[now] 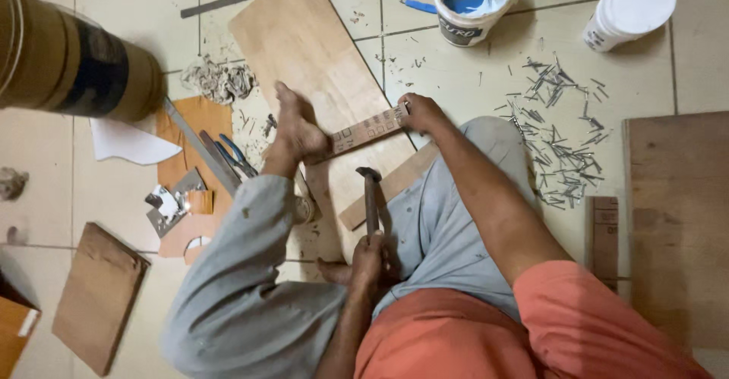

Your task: The person sits on the floor and repeatedly hammers nails into small wooden planks. They pick up nails from a pile on the floor, position them on the wood, and strike them with a hammer. The person uses their foot to stabilize the wood during the process.

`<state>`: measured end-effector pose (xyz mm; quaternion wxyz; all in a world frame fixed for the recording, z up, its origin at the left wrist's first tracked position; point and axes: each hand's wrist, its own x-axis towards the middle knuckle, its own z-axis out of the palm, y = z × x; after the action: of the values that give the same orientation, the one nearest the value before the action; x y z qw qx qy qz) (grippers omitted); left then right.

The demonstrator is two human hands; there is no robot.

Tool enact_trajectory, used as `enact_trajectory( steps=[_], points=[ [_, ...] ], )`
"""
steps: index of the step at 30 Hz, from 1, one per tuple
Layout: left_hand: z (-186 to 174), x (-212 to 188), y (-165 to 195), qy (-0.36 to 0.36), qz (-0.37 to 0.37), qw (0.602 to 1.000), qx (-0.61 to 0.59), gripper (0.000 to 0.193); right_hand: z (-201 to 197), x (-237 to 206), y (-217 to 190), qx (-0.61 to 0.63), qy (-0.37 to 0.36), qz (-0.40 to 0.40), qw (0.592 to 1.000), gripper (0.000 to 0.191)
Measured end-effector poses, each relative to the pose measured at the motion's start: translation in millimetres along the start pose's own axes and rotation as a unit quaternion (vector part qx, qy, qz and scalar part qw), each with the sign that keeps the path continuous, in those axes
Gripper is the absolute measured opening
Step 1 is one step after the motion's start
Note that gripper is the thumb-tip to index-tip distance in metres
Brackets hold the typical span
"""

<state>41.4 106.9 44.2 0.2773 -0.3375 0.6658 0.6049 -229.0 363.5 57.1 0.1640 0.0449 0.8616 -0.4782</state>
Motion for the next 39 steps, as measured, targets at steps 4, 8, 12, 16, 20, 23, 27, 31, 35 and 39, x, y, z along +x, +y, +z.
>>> enact_trajectory(
  steps=[4, 8, 12, 16, 20, 23, 27, 31, 35, 39],
  points=[
    [-3.1, 0.9, -1.2, -0.007, 0.043, 0.998, 0.048, 0.034, 5.9, -25.8, -10.7, -0.135, 0.148, -0.262, 0.944, 0.029],
    [-11.1, -2.1, -2.4, 0.021, 0.068, 0.991, 0.115, 0.039, 22.5, -28.9, -14.2, -0.121, 0.149, -0.293, 0.937, 0.025],
    [-13.3, -6.6, -0.8, 0.021, 0.079, 0.990, 0.114, 0.042, 39.3, -18.7, -11.4, -0.091, 0.113, -0.289, 0.946, 0.018],
    [-13.4, -10.0, 3.5, 0.017, 0.065, 0.990, 0.128, 0.043, 48.0, -10.2, -7.1, -0.060, 0.068, -0.255, 0.963, 0.016],
    [-11.1, -15.2, 9.4, 0.016, 0.045, 0.992, 0.117, 0.037, 43.5, -4.4, -0.6, -0.113, -0.007, -0.216, 0.970, 0.031],
    [-6.7, -21.1, 14.4, -0.023, 0.049, 0.997, 0.056, 0.040, 39.9, -6.2, -0.9, -0.119, -0.011, -0.211, 0.970, 0.042],
    [-2.8, -27.6, 21.3, -0.014, 0.057, 0.996, 0.069, 0.031, 39.2, -8.5, -6.0, -0.159, -0.003, -0.206, 0.966, 0.051],
    [-3.2, -30.8, 25.9, 0.009, 0.069, 0.989, 0.131, 0.027, 40.6, 0.9, -3.0, -0.129, 0.044, -0.259, 0.956, 0.075],
    [-0.7, -31.4, 35.6, -0.039, 0.027, 0.998, -0.033, 0.027, 43.4, 22.0, 14.5, -0.021, 0.007, -0.187, 0.982, 0.072],
    [3.8, -25.3, 65.5, 0.033, 0.076, 0.978, 0.190, 0.035, 45.0, 33.5, 32.2, 0.072, 0.062, -0.102, 0.990, 0.046]
  ],
)
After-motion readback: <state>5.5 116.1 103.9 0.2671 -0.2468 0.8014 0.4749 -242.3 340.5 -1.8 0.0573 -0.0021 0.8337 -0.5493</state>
